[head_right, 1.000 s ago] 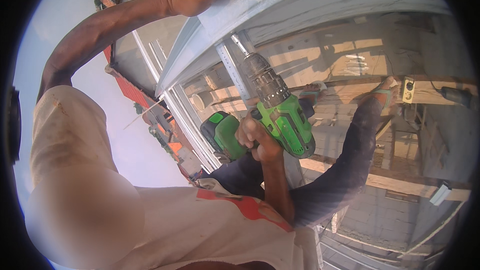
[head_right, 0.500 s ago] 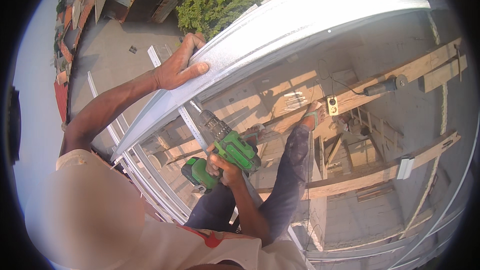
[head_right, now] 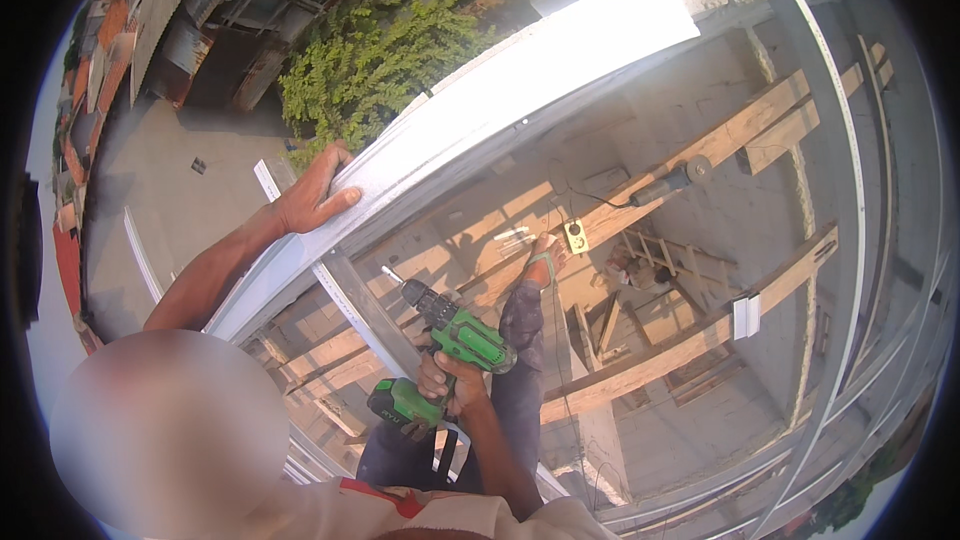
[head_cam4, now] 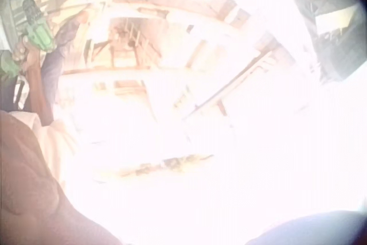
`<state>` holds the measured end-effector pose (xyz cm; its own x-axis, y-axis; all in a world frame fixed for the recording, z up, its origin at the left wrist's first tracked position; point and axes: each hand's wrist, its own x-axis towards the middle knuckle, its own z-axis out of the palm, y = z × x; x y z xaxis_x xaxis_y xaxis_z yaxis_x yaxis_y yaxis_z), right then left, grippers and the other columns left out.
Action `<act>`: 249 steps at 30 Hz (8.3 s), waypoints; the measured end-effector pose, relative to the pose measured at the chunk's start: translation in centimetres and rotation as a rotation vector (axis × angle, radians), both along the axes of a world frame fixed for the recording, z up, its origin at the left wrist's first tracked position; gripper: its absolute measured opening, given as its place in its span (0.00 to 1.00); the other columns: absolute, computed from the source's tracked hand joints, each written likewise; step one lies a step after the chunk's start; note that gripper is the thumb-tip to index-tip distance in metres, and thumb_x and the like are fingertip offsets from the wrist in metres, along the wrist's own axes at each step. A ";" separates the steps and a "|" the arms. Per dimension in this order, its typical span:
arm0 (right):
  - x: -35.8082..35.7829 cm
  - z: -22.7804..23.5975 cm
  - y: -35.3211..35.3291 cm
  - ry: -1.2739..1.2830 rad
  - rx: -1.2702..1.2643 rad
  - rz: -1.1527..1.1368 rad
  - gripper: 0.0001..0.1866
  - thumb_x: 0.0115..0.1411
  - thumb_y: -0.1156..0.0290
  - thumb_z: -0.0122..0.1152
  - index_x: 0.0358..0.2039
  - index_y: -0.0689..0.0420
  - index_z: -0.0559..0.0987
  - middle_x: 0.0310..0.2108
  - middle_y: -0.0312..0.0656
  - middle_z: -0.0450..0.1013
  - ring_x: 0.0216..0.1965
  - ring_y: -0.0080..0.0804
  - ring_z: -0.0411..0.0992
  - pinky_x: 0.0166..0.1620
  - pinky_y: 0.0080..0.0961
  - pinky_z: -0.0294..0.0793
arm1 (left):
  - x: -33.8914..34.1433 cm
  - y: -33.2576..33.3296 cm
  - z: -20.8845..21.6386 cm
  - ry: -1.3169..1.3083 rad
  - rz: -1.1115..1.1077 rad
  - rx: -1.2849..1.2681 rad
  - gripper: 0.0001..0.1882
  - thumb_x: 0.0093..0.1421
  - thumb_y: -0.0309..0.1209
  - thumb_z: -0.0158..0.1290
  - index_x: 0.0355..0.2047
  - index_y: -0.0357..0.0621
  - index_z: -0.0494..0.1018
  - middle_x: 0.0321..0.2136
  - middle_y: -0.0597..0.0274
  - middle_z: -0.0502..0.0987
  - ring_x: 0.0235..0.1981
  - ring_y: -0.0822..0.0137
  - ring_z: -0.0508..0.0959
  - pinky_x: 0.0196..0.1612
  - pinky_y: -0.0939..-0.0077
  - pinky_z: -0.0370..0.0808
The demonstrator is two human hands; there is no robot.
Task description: The person positions long white metal bars onto a curved metal frame and secures them using a green cordless drill. The person repeatedly aligns the bars and drives screws to attach them to the frame.
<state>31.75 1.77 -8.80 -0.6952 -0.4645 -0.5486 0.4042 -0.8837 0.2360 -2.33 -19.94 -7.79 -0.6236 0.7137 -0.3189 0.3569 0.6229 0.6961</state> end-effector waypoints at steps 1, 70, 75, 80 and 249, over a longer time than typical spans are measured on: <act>0.3 0.5 0.9 -0.002 0.041 0.020 0.25 0.66 0.59 0.63 0.55 0.63 0.71 0.20 0.30 0.60 0.16 0.19 0.59 0.24 0.23 0.62 | 0.2 -0.3 0.4 0.001 0.005 -0.026 0.29 0.68 0.55 0.48 0.48 0.37 0.64 0.39 0.49 0.64 0.42 0.55 0.66 0.51 0.57 0.64; 0.1 9.5 22.0 0.050 0.487 0.444 0.20 0.72 0.51 0.55 0.52 0.55 0.73 0.20 0.32 0.62 0.17 0.21 0.61 0.25 0.24 0.70 | 1.1 0.3 3.1 0.135 0.374 -0.382 0.40 0.63 0.63 0.51 0.56 0.35 0.74 0.57 0.42 0.71 0.63 0.46 0.69 0.64 0.39 0.58; 1.0 9.8 22.2 0.059 0.516 0.465 0.20 0.72 0.52 0.55 0.51 0.55 0.73 0.20 0.32 0.61 0.17 0.21 0.60 0.25 0.23 0.70 | 0.5 0.0 3.9 0.145 0.361 -0.377 0.41 0.63 0.63 0.50 0.56 0.34 0.74 0.56 0.42 0.72 0.61 0.46 0.70 0.64 0.44 0.58; 1.2 9.6 21.3 -0.065 0.525 0.377 0.19 0.72 0.52 0.57 0.48 0.55 0.75 0.19 0.31 0.63 0.16 0.22 0.62 0.23 0.24 0.69 | -0.4 -1.6 3.7 0.094 0.378 -0.302 0.46 0.61 0.69 0.48 0.56 0.34 0.73 0.55 0.42 0.71 0.60 0.46 0.70 0.61 0.48 0.60; -2.6 18.2 14.1 0.206 1.364 0.551 0.20 0.63 0.68 0.67 0.51 0.62 0.72 0.19 0.33 0.63 0.18 0.23 0.62 0.24 0.24 0.63 | 2.8 -3.0 5.4 0.056 0.409 -0.345 0.50 0.38 0.45 0.75 0.57 0.29 0.66 0.46 0.30 0.78 0.52 0.38 0.79 0.56 0.52 0.74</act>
<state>29.13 15.87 9.38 -0.7246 0.0908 -0.6832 0.6760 -0.0990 -0.7302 0.48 -22.91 -2.34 -0.8517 0.2686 -0.4499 0.0681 0.9081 0.4132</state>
